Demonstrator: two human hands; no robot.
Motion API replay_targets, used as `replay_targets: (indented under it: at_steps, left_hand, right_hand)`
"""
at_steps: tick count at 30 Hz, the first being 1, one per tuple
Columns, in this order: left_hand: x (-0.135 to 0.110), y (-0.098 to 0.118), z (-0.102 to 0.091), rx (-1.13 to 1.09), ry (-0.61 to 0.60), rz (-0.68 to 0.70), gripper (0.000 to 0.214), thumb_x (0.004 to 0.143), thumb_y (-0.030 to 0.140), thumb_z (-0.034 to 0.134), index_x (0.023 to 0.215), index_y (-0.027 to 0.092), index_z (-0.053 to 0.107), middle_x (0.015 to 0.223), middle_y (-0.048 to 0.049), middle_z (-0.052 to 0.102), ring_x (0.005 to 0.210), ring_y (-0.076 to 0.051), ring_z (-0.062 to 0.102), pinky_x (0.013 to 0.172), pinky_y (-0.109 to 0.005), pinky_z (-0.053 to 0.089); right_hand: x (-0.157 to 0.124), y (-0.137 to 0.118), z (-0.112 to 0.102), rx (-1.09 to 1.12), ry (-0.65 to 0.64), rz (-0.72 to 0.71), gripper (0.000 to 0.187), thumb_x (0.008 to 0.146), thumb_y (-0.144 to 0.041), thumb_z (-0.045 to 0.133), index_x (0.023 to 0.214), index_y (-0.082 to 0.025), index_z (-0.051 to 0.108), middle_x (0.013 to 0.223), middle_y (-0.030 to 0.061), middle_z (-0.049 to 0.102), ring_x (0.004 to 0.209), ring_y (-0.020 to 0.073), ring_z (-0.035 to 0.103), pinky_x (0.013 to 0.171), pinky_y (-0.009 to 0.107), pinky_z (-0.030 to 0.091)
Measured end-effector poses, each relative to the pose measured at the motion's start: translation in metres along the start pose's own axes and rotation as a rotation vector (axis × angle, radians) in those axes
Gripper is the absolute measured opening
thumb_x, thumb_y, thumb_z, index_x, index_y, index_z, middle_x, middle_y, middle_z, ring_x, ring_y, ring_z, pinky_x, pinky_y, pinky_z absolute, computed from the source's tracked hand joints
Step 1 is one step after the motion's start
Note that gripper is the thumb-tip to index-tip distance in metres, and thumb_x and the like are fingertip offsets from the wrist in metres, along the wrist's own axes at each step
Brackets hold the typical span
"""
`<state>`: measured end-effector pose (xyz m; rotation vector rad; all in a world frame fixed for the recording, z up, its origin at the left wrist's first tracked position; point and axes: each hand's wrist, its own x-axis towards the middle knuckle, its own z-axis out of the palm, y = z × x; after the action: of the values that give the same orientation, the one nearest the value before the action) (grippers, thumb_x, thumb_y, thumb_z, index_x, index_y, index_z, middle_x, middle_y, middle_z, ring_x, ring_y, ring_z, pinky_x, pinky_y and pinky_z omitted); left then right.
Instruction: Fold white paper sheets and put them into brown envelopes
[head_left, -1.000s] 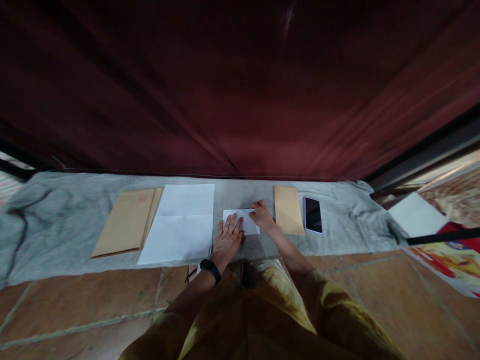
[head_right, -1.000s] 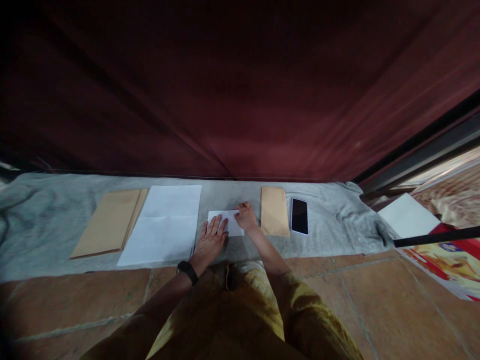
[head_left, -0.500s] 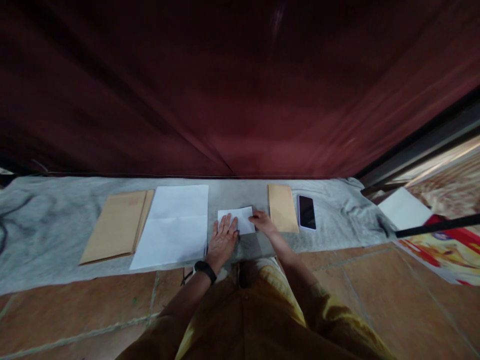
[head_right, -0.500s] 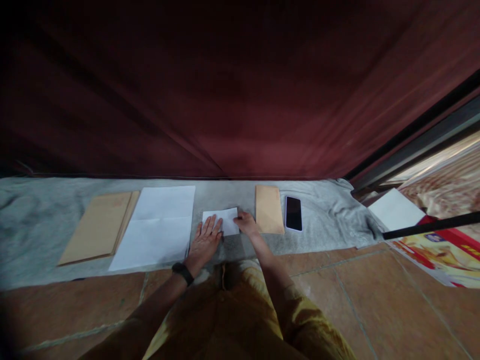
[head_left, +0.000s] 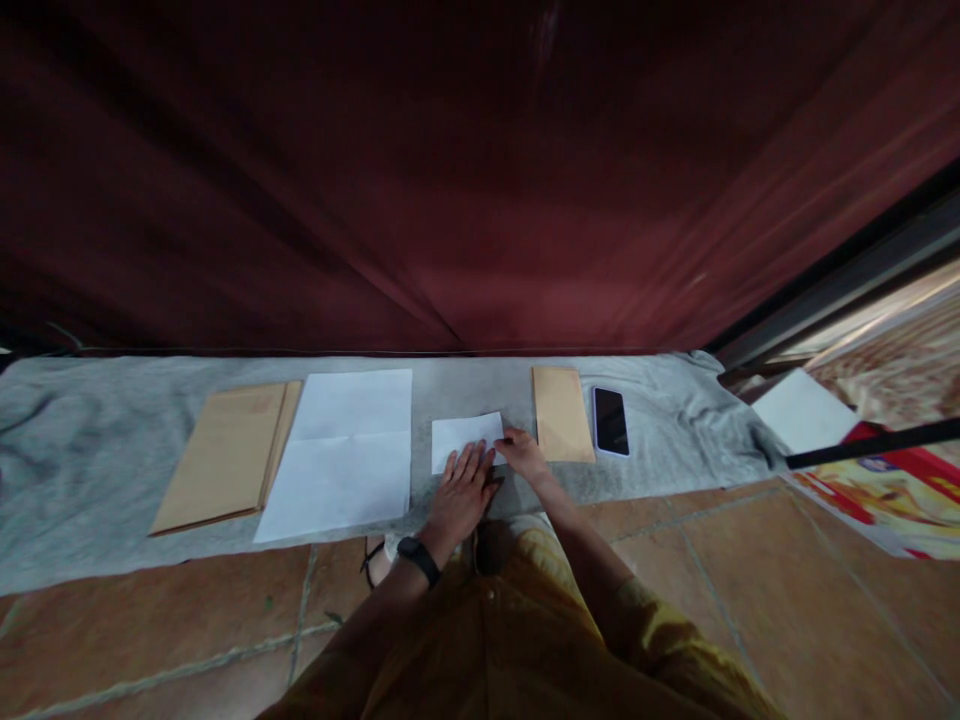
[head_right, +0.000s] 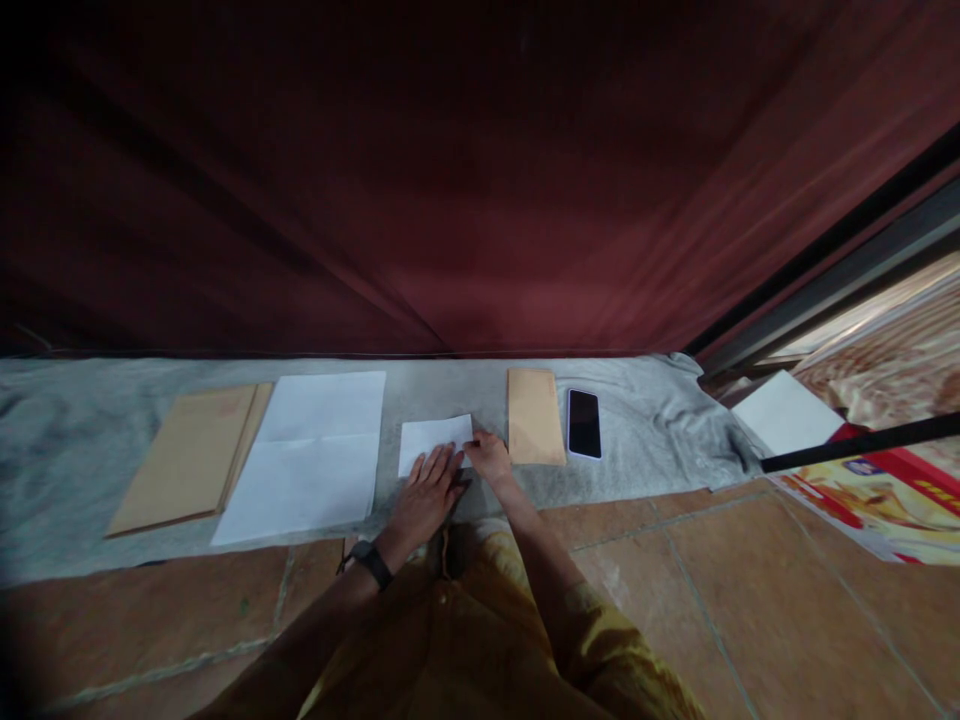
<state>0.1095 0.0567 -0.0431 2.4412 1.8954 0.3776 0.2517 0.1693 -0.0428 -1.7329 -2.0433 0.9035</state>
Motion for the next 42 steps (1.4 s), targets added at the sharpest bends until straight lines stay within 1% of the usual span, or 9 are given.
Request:
replay_targets:
  at_steps: [3,7,13,17,20,23,28,35,42]
  left_hand:
    - [-0.008,0.001,0.0,0.021,-0.011,0.005,0.058,0.1,0.039,0.045,0.154,0.018,0.041,0.164,-0.0119,0.035,0.154,-0.028,0.027,0.125,-0.053,0.025]
    - [-0.019,-0.005,-0.002,0.051,-0.013,-0.003,0.057,0.1,0.04,0.046,0.152,0.017,0.045,0.163,-0.0133,0.035,0.153,-0.029,0.029,0.124,-0.052,0.027]
    - [-0.029,-0.009,-0.005,0.059,-0.007,-0.013,0.056,0.1,0.042,0.045,0.15,0.016,0.047,0.162,-0.0151,0.038,0.152,-0.029,0.031,0.123,-0.053,0.029]
    - [-0.03,-0.008,-0.005,0.057,-0.013,-0.027,0.056,0.099,0.041,0.047,0.15,0.016,0.048,0.162,-0.0146,0.037,0.152,-0.03,0.031,0.124,-0.052,0.029]
    - [-0.031,-0.009,-0.003,0.043,-0.013,-0.026,0.057,0.099,0.039,0.047,0.15,0.013,0.047,0.161,-0.0152,0.038,0.153,-0.029,0.029,0.125,-0.051,0.027]
    - [-0.034,-0.01,0.0,0.038,-0.003,-0.03,0.06,0.098,0.037,0.047,0.151,0.009,0.043,0.162,-0.0174,0.037,0.154,-0.028,0.027,0.125,-0.05,0.026]
    - [-0.045,-0.014,0.006,0.033,0.036,-0.078,0.068,0.1,0.044,0.042,0.155,0.005,0.035,0.161,-0.0223,0.036,0.153,-0.03,0.029,0.122,-0.051,0.032]
    - [-0.061,-0.02,0.005,0.039,0.061,-0.139,0.071,0.1,0.049,0.039,0.157,0.007,0.031,0.16,-0.0236,0.037,0.15,-0.034,0.035,0.117,-0.053,0.038]
    - [-0.06,-0.025,0.006,0.09,-0.001,-0.158,0.068,0.1,0.049,0.039,0.15,0.004,0.043,0.157,-0.0243,0.042,0.148,-0.036,0.038,0.116,-0.053,0.039]
  right_hand:
    - [-0.006,-0.002,0.001,-0.03,0.018,0.038,0.016,0.09,-0.022,0.059,0.098,-0.02,0.073,0.088,0.0044,0.075,0.083,0.0194,0.07,0.073,0.025,0.051]
    - [-0.018,-0.006,0.003,-0.084,0.082,0.033,0.029,0.094,-0.023,0.058,0.122,-0.019,0.064,0.108,0.0082,0.075,0.096,0.022,0.071,0.082,0.028,0.053]
    - [-0.031,-0.006,0.006,-0.178,0.179,-0.055,0.037,0.099,-0.021,0.05,0.136,-0.016,0.054,0.123,0.0132,0.068,0.103,0.0243,0.069,0.089,0.033,0.054]
    - [-0.046,-0.004,0.013,-0.212,0.232,-0.263,0.039,0.099,-0.016,0.047,0.137,-0.016,0.057,0.13,0.0158,0.065,0.119,0.0268,0.063,0.103,0.041,0.051]
    - [-0.064,-0.002,0.021,-0.189,0.16,-0.504,0.04,0.102,-0.021,0.045,0.139,-0.017,0.058,0.141,0.0128,0.061,0.133,0.0248,0.055,0.112,0.045,0.045]
    - [-0.08,0.003,0.026,-0.25,0.086,-0.602,0.044,0.104,-0.027,0.043,0.145,-0.015,0.053,0.15,0.0115,0.054,0.142,0.0241,0.046,0.119,0.047,0.037]
    - [-0.092,0.016,0.018,-0.345,0.056,-0.568,0.048,0.105,-0.03,0.043,0.151,-0.017,0.047,0.158,0.0106,0.045,0.146,0.0244,0.041,0.122,0.048,0.031]
    - [-0.095,0.023,0.004,-0.369,0.074,-0.461,0.049,0.104,-0.029,0.044,0.152,-0.02,0.046,0.156,0.0085,0.047,0.143,0.0229,0.046,0.122,0.045,0.032]
    - [-0.071,0.011,0.005,-0.32,0.102,-0.446,0.044,0.105,-0.03,0.042,0.144,-0.016,0.056,0.151,0.0097,0.054,0.143,0.0248,0.046,0.121,0.046,0.034]
